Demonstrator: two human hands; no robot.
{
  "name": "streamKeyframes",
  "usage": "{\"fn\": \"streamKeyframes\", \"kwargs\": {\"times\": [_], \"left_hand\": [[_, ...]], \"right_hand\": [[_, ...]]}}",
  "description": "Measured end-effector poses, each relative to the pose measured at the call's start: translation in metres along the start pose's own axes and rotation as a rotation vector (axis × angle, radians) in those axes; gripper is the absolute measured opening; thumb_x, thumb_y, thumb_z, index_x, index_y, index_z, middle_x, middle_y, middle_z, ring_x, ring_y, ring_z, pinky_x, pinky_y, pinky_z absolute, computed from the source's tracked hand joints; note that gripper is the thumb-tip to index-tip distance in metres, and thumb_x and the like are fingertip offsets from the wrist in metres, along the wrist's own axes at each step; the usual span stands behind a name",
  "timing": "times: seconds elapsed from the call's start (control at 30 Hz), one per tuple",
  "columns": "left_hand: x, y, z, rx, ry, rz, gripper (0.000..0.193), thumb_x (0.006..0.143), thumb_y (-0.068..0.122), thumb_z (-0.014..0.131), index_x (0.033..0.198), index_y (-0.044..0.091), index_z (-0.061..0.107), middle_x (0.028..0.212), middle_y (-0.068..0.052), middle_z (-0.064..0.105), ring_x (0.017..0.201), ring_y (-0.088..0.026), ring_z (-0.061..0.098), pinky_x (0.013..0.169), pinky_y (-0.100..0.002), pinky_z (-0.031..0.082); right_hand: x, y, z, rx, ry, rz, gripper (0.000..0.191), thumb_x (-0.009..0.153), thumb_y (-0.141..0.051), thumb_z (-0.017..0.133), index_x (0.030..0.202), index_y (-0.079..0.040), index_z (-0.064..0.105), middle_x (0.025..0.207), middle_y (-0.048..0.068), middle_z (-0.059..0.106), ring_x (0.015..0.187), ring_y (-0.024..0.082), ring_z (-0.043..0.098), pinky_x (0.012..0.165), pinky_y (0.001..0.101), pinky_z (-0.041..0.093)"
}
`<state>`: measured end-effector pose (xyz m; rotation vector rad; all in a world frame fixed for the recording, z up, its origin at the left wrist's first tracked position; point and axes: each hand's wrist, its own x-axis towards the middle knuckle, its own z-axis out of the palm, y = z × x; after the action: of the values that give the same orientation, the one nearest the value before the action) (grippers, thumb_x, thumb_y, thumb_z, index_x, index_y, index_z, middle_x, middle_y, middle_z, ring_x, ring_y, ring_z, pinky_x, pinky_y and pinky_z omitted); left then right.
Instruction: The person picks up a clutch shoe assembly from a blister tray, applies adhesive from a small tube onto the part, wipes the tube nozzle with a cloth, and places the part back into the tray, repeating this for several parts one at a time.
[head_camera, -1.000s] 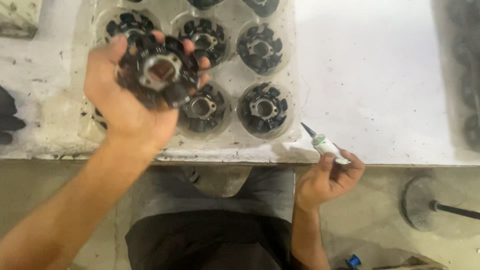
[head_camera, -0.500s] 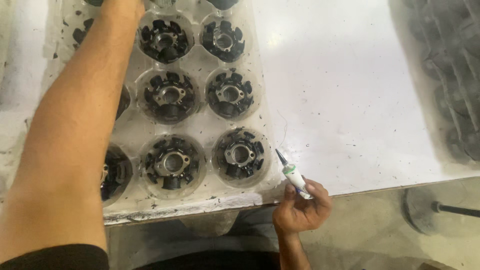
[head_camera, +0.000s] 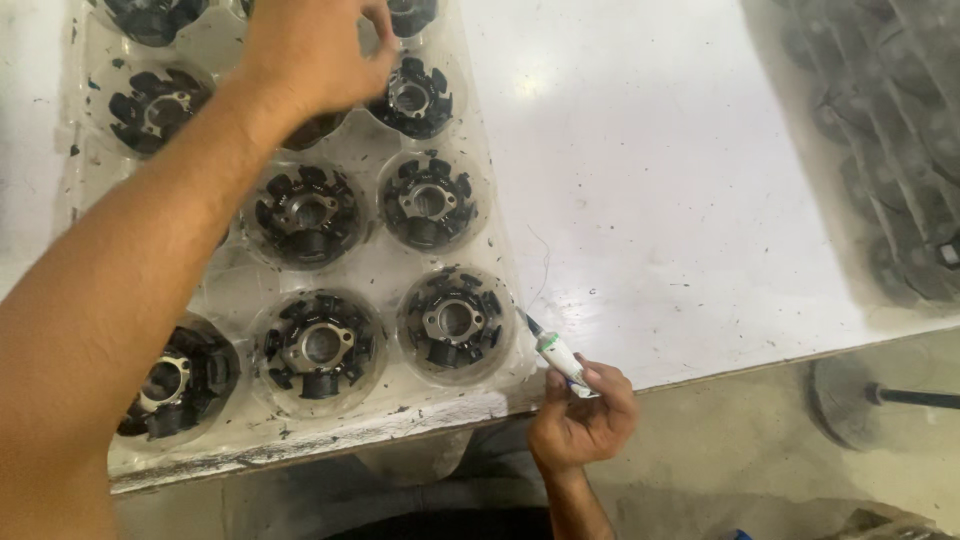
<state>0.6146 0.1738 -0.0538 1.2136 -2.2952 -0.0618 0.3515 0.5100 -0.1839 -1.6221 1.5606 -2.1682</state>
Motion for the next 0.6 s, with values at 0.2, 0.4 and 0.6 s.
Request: {"fn": "streamKeyframes", "kwargs": {"times": [0.2,0.4,0.6], "left_hand": [[-0.006,0.059,0.036,0.344,-0.074,0.059,0.055,0.093,0.056,0.067,0.077,0.005,0.079,0.122,-0.033,0.058,0.13,-0.052,0.044,0.113,-0.061,0.031],[-0.026,0.097,-0.003,0.035,-0.044,-0.146,0.05,0.092,0.049,0.069,0.107,0.001,0.07,0.124,-0.032,0.052,0.118,-0.049,0.05,0.103,-0.058,0.039],[-0.105,0.18,-0.072,-0.419,-0.218,-0.318,0.028,0.101,0.028,0.056,0.109,0.002,0.062,0.105,-0.014,0.061,0.094,-0.03,0.062,0.082,-0.045,0.049]], "right_hand": [[0.001,0.002,0.002,0.096,-0.001,0.077,0.036,0.095,0.003,0.073,0.123,-0.002,0.052,0.116,0.014,0.059,0.106,0.018,0.065,0.08,0.0239,0.058],[0.0,0.009,-0.005,0.072,-0.003,0.123,0.036,0.093,0.003,0.076,0.121,-0.001,0.054,0.117,0.014,0.064,0.083,0.01,0.056,0.066,0.0172,0.047],[0.017,-0.012,-0.013,0.304,0.149,0.24,0.028,0.101,0.0,0.071,0.124,-0.003,0.054,0.115,0.013,0.065,0.1,0.019,0.07,0.081,0.0282,0.062]]}}
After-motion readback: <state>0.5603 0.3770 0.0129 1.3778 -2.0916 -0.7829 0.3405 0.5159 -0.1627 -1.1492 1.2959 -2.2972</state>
